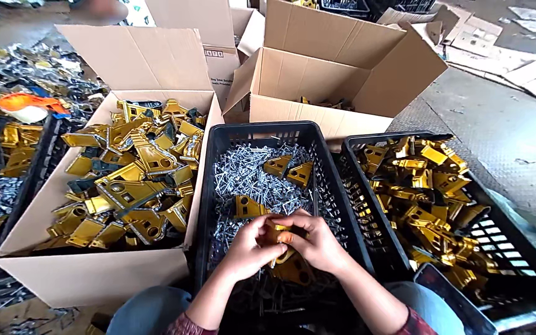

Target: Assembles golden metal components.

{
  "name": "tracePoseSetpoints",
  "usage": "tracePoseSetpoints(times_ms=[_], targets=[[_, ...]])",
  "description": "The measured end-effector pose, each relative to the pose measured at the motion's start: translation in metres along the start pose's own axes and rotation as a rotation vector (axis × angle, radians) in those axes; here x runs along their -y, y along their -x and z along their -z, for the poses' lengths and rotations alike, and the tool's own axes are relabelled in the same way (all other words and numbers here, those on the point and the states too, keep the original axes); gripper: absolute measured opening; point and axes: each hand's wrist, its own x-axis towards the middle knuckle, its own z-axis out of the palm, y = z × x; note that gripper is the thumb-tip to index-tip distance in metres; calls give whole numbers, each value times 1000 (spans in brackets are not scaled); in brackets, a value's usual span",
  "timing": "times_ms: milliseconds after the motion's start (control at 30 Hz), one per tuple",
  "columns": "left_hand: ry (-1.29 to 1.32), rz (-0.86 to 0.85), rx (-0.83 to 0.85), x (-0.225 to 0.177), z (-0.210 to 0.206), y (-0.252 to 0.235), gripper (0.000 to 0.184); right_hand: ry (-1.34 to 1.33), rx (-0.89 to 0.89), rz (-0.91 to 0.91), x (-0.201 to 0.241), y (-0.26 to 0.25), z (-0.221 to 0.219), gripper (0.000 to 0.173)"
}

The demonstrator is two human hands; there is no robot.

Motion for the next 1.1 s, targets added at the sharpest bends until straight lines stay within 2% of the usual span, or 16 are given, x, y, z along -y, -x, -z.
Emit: tracePoseSetpoints(times_ms=[100, 200, 267, 333, 367, 400, 433, 500, 567, 633, 667, 767, 800, 900, 1000, 1100], targets=[[-66, -14, -60, 8, -5, -1, 44, -31, -39, -60, -4, 2, -6, 19], [-76, 27, -68, 4, -6, -1, 42, -142, -73, -96, -4, 1, -9, 14], [23, 63, 13, 0, 2, 1, 58, -384, -155, -191, 4, 0, -12, 12], [186, 67, 137, -5, 10, 6, 95, -781, -246, -373, 10, -4, -15, 17], [241, 34, 141, -6, 9, 7, 100, -927, -251, -448, 10, -7, -15, 19], [262, -6, 101, -6, 5, 5, 91, -974, -228, -500, 7, -10, -14, 20], [244, -32, 38, -3, 1, 1, 82, -900, -193, -526, 2, -14, -12, 21], [120, -28, -117, 7, -6, -7, 82, -315, -121, -543, -18, -22, -2, 23], [-19, 2, -251, 16, -10, -12, 88, 325, -47, -629, -45, -27, 12, 53], [-39, 8, -310, 15, -12, -13, 87, 586, -10, -842, -70, -26, 22, 80], [13, 21, -335, 13, -12, -13, 82, 661, -11, -943, -83, -24, 23, 83], [262, 165, -422, 5, -11, -15, 48, 693, -60, -1061, -115, -13, 18, 66], [361, 265, -447, 2, -9, -18, 44, 655, -84, -1047, -118, -12, 18, 61], [573, 462, -548, -6, -7, -25, 57, 463, -210, -1019, -102, -15, 26, 47], [494, 466, -593, -2, -6, -21, 57, 209, -359, -913, -66, -11, 29, 43], [341, 452, -663, 4, -5, -25, 65, 229, -272, -639, -19, 12, 18, 42]])
